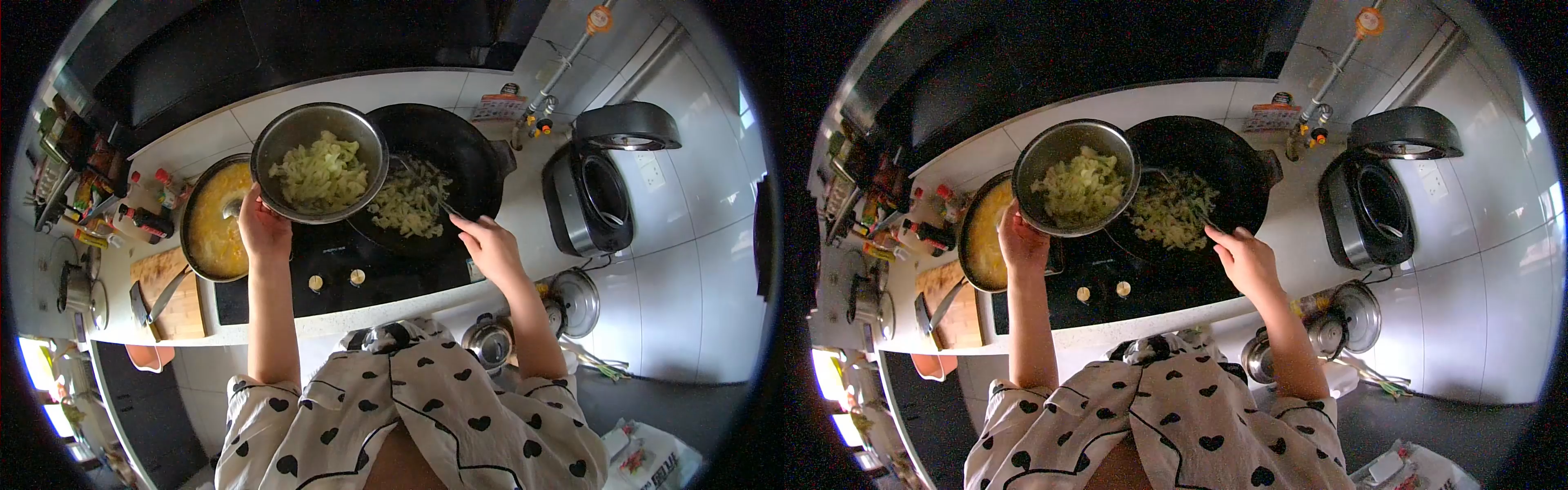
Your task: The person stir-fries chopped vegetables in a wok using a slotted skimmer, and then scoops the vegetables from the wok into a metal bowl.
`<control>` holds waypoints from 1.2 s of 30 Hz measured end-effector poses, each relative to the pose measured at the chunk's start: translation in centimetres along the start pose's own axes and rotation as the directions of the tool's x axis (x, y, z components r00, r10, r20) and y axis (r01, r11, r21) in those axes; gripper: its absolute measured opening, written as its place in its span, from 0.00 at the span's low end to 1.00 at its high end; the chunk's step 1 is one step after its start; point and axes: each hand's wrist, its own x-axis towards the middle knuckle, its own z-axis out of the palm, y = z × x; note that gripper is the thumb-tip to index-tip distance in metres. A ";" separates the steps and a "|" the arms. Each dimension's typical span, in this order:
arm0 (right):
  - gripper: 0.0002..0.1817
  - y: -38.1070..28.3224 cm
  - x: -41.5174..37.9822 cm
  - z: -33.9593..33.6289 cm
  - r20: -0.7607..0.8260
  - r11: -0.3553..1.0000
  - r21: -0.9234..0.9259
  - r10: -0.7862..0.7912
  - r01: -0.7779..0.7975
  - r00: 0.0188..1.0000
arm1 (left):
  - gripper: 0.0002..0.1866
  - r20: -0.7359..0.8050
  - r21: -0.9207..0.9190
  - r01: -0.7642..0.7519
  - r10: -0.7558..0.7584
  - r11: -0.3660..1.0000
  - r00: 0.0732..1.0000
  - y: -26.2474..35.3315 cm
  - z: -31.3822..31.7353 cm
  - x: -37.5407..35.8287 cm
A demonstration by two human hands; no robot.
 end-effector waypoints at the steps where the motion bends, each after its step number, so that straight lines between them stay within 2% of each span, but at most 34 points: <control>1: 0.18 -0.1 -0.2 -0.7 0.010 1.000 0.007 -0.008 0.008 1.000 | 0.11 -0.011 -0.006 -0.001 0.001 1.000 1.000 0.0 0.6 -0.3; 5: 0.18 -0.1 -2.0 -3.5 0.010 0.998 0.055 -0.025 0.024 1.000 | 0.11 -0.059 -0.006 0.002 -0.002 1.000 0.998 0.0 1.2 -0.6; 12: 0.18 -2.4 -4.9 -9.8 0.089 0.979 0.086 0.177 -0.185 0.980 | 0.11 -0.032 -0.009 0.012 -0.012 1.000 0.999 -0.4 0.9 -0.5; 16: 0.18 -3.6 -5.7 -12.0 0.117 0.971 0.089 0.210 -0.220 0.971 | 0.11 -0.060 -0.039 0.020 -0.022 0.999 0.998 -0.9 0.8 -0.2; 19: 0.17 -3.4 -5.9 -11.6 0.180 0.942 0.168 0.261 -0.291 0.949 | 0.10 -0.070 -0.045 0.025 -0.029 0.999 0.997 -0.8 0.9 -0.4; 22: 0.17 -1.8 -5.4 -8.8 0.134 0.942 0.204 0.244 -0.268 0.960 | 0.10 -0.046 -0.037 0.013 -0.014 0.999 0.999 -0.8 0.9 -0.4; 26: 0.19 -0.3 -3.9 -6.2 0.090 0.971 0.062 0.224 -0.230 0.970 | 0.10 -0.057 -0.033 0.023 -0.025 0.999 0.998 -0.7 0.7 -0.4; 30: 0.21 1.6 -2.7 -4.2 -0.011 0.943 0.268 0.207 -0.196 0.978 | 0.10 -0.048 -0.035 0.037 -0.038 0.999 0.998 -0.6 0.6 -0.5; 36: 0.21 3.8 -1.1 -0.7 -0.115 0.909 0.362 0.263 -0.207 0.958 | 0.09 -0.037 -0.014 0.020 -0.021 1.000 0.999 -1.0 -0.3 -0.1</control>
